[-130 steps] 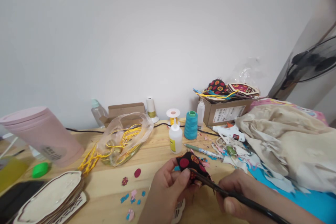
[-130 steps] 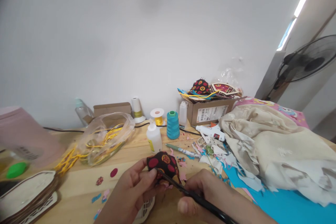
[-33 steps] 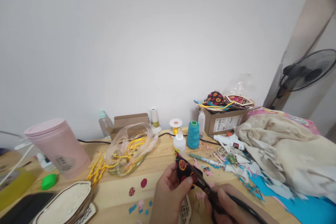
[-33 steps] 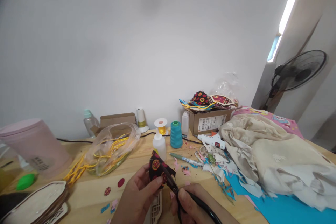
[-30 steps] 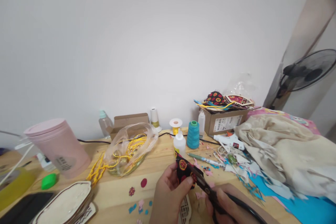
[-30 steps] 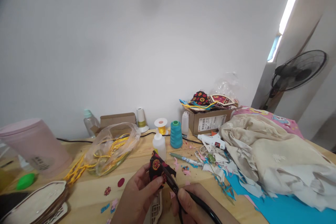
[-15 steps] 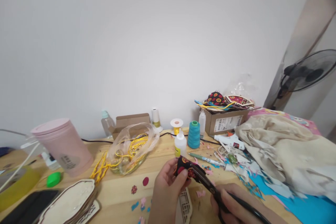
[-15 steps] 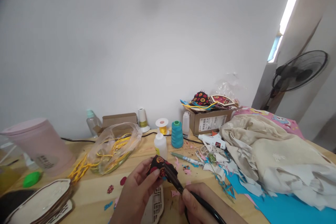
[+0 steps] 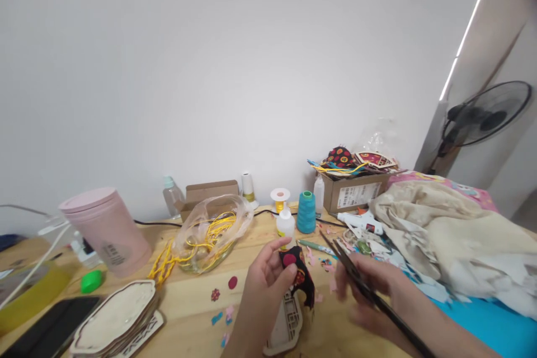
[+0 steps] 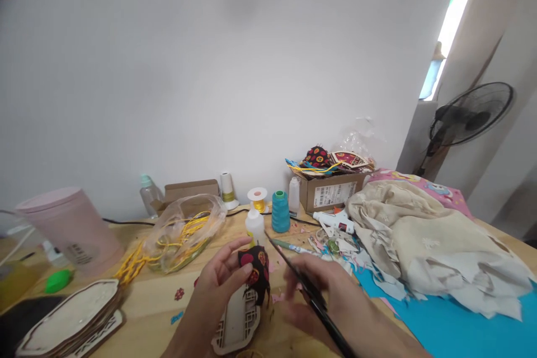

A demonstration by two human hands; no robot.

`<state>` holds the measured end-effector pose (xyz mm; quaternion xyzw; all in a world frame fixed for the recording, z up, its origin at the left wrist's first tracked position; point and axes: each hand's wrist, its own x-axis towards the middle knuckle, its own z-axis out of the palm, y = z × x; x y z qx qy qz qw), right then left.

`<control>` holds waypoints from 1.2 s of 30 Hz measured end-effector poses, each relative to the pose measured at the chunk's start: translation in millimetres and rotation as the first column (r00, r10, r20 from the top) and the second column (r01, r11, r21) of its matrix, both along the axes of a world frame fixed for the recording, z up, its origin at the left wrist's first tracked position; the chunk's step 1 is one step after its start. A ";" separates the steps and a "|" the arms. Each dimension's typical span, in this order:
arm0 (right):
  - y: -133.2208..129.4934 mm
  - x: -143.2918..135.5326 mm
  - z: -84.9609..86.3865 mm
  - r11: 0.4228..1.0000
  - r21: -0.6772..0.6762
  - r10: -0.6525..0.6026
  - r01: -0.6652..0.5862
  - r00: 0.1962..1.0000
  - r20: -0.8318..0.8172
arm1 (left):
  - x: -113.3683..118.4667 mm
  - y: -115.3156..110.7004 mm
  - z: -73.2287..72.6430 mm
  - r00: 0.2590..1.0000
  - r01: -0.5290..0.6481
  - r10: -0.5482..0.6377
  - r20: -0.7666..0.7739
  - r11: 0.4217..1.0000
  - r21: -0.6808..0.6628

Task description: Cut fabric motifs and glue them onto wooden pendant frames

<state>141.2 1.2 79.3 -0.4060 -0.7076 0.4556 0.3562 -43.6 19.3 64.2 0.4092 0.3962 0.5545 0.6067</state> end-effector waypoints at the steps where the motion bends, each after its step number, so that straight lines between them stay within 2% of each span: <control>1: 5.7 -6.4 3.8 0.992 0.106 -0.075 0.069 0.996 0.052 | -0.6 -1.0 3.4 0.999 0.030 -0.030 -0.015 0.999 0.027; 2: 11.4 -13.3 6.2 0.976 0.180 -0.136 0.127 0.990 0.043 | -1.3 -1.8 6.9 0.998 0.058 -0.057 -0.026 0.997 0.050; 4: 21.5 -27.1 7.9 0.974 0.144 -0.170 0.177 0.984 -0.061 | -3.3 -2.4 14.0 0.993 0.114 -0.111 -0.039 0.990 0.079; 7: 31.1 -43.0 6.3 0.997 0.000 -0.077 0.078 0.974 -0.214 | -8.7 -0.3 22.6 0.974 0.220 -0.213 -0.079 0.972 0.086; 10: 35.0 -50.4 0.7 0.999 -0.044 -0.034 0.023 0.960 -0.279 | -16.1 3.1 24.6 0.973 0.204 -0.195 -0.127 0.977 0.067; 13: 36.8 -52.6 -8.1 0.995 -0.032 -0.097 0.091 0.940 -0.329 | -21.5 3.9 17.3 0.995 0.101 -0.101 -0.008 0.994 -0.035; 16: 37.8 -53.4 -14.8 0.985 -0.010 -0.164 0.173 0.910 -0.380 | -21.5 1.3 2.9 0.973 0.141 -0.098 0.211 0.970 -0.199; 20: 37.0 -53.1 -19.1 0.984 0.007 -0.161 0.179 0.898 -0.410 | -14.9 -3.4 -12.9 0.942 0.194 -0.082 0.327 0.925 -0.327; 23: 35.2 -52.1 -23.3 0.992 0.007 -0.114 0.128 0.907 -0.405 | -9.3 -5.7 -15.4 0.944 0.156 -0.046 0.326 0.935 -0.320; 29: 33.2 -53.8 -30.4 0.997 0.009 -0.070 0.079 0.928 -0.365 | -8.1 -4.2 -14.1 0.981 0.019 0.037 0.190 0.958 -0.285; 33: 32.1 -57.0 -29.3 0.999 -0.008 -0.040 0.039 0.951 -0.307 | -10.7 -2.6 -16.6 0.980 0.003 0.059 0.190 0.951 -0.311; 36: 29.6 -57.0 -26.3 0.997 0.007 -0.076 0.080 0.967 -0.242 | -13.4 -1.2 -21.2 0.981 0.039 0.018 0.195 0.959 -0.282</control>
